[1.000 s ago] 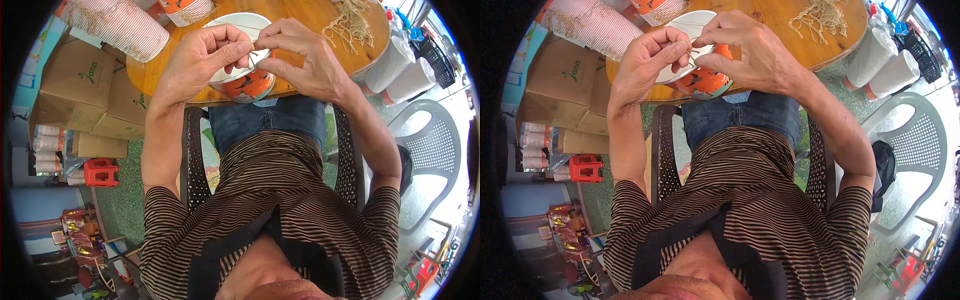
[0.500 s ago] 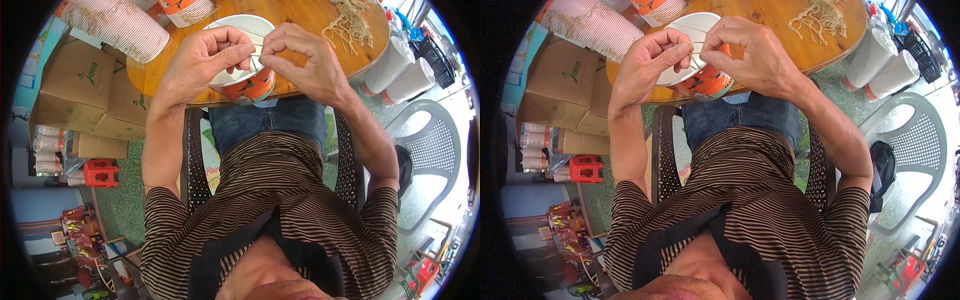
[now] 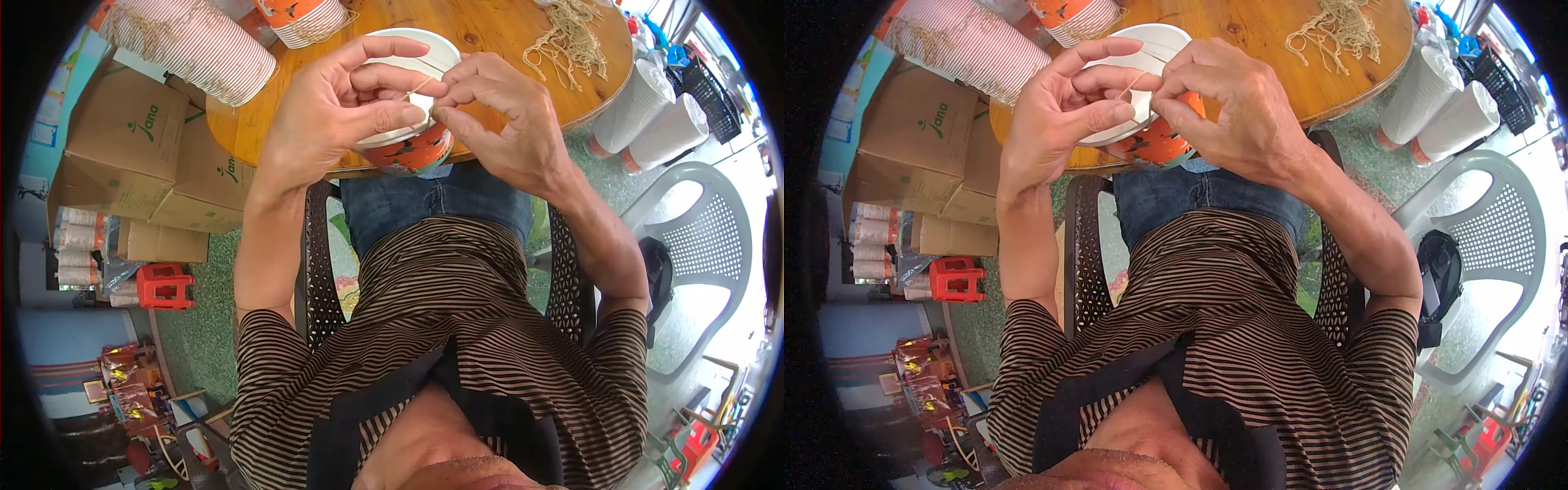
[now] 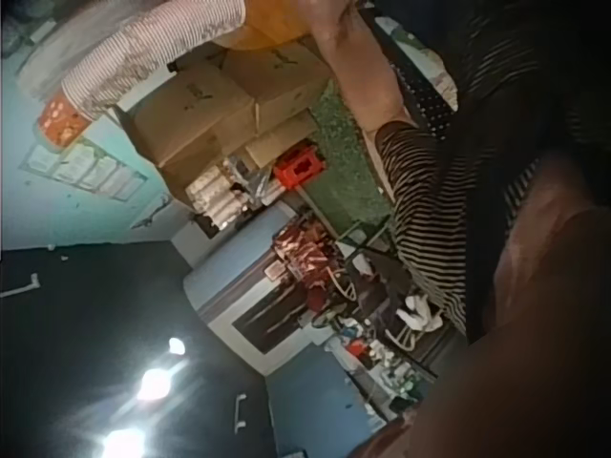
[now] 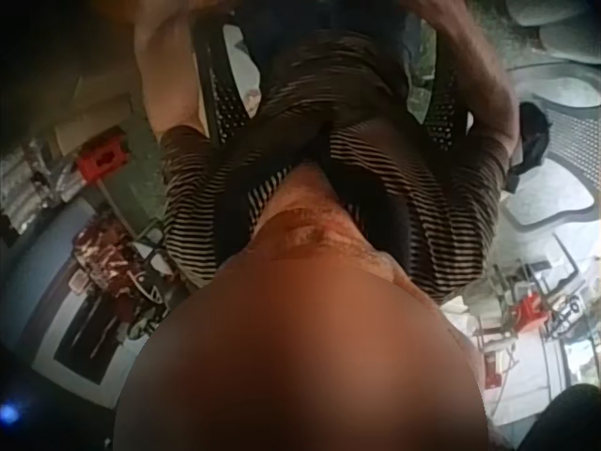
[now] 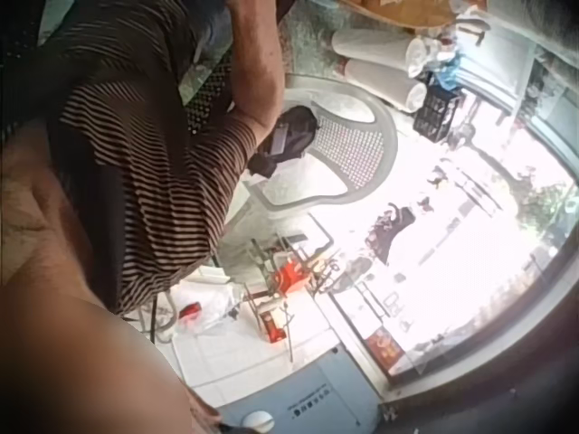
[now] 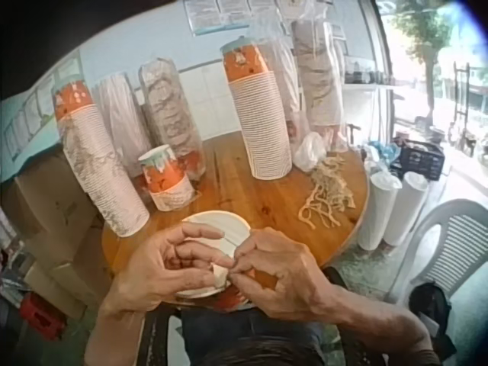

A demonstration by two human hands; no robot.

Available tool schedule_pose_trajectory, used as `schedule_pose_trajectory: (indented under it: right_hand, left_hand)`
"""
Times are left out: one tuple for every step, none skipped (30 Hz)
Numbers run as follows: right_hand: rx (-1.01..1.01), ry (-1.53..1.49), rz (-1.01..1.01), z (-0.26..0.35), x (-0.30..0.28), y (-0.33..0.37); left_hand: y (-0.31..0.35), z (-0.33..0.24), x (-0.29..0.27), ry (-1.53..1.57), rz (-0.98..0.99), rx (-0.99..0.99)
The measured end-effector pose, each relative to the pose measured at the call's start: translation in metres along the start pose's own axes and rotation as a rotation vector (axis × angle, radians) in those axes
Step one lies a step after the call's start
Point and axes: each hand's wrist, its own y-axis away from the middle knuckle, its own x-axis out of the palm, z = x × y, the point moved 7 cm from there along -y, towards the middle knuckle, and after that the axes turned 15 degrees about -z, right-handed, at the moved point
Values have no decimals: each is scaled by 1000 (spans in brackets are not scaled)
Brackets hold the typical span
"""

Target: Tying strings to paper cups to create handles for packaging.

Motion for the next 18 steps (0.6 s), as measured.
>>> schedule_pose_trajectory:
  right_hand:
    - [34,-8,-13,-3,-1,0]
    - [34,-8,-12,-4,-2,0]
    - [32,-15,-11,-4,-3,-1]
    - [30,-21,-10,-4,-3,-1]
    - [30,-22,-10,-3,-3,-1]
    - [47,-23,-9,-3,-3,0]
    - [63,-24,-9,-3,-2,0]
    - [63,-25,-9,-2,-2,0]
    - [43,-16,-2,0,-1,1]
    - [23,-6,6,1,-1,1]
    - [23,-6,6,2,0,1]
    - [-4,2,7,4,0,1]
    - [-30,10,9,6,1,0]
    - [-30,11,8,7,1,0]
    - [-37,12,7,7,2,1]
    - [-44,13,7,8,2,1]
    - [-43,13,6,8,2,1]
    - [-41,5,10,8,2,1]
  left_hand:
    - [2,-3,2,-53,-37,30]
    - [4,-2,4,-53,-38,29]
    - [6,-3,5,-118,-68,74]
    - [8,-4,6,-184,-99,118]
    - [10,-4,10,-184,-100,118]
    - [12,-5,11,-258,-143,143]
    - [14,-6,11,-333,-187,168]
    - [14,-6,11,-333,-188,168]
    - [14,-5,11,-357,-204,173]
    - [15,-4,10,-381,-221,179]
    - [15,-2,11,-381,-221,180]
    - [14,-3,10,-429,-248,216]
    - [14,-4,9,-476,-275,254]
    - [14,-4,9,-476,-274,254]
    - [14,-4,9,-478,-275,259]
    - [14,-5,9,-480,-276,263]
    - [14,-4,9,-480,-275,263]
    - [14,-4,8,-489,-270,255]
